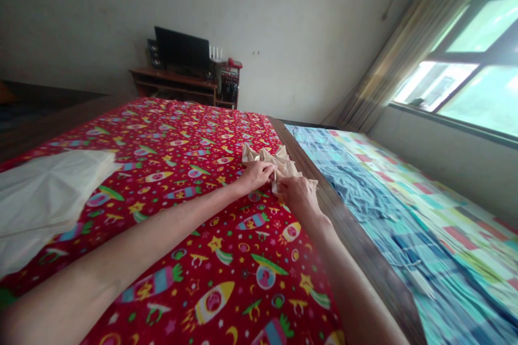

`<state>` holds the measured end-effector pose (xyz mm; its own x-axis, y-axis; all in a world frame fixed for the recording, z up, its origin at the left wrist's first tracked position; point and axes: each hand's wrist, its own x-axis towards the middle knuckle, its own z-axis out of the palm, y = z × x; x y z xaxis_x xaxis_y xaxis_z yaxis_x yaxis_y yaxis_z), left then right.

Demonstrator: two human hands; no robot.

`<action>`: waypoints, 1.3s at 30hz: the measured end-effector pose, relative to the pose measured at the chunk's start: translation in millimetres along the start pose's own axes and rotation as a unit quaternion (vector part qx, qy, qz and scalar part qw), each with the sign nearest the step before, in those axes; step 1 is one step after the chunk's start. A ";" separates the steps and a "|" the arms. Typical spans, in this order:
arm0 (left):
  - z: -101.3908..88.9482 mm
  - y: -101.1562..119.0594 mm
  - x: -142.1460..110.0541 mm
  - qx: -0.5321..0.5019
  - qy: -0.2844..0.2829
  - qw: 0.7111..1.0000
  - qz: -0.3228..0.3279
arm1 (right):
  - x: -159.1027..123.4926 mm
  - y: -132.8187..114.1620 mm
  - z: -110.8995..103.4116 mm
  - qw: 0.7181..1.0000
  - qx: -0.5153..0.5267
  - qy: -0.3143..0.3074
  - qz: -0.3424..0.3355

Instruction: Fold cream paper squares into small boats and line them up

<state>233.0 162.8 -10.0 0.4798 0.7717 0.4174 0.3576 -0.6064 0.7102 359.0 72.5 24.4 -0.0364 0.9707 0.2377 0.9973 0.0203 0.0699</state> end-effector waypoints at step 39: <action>-215.0 -5.9 -234.0 0.255 0.022 0.965 0.051 | -53.1 -86.1 -10.5 0.991 0.047 0.053 -0.112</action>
<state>-53.6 26.9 10.0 0.5029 0.7042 0.5012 0.6636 -0.6861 0.2981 274.4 16.7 15.9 -0.2600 0.9082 0.3280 0.9645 0.2606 0.0427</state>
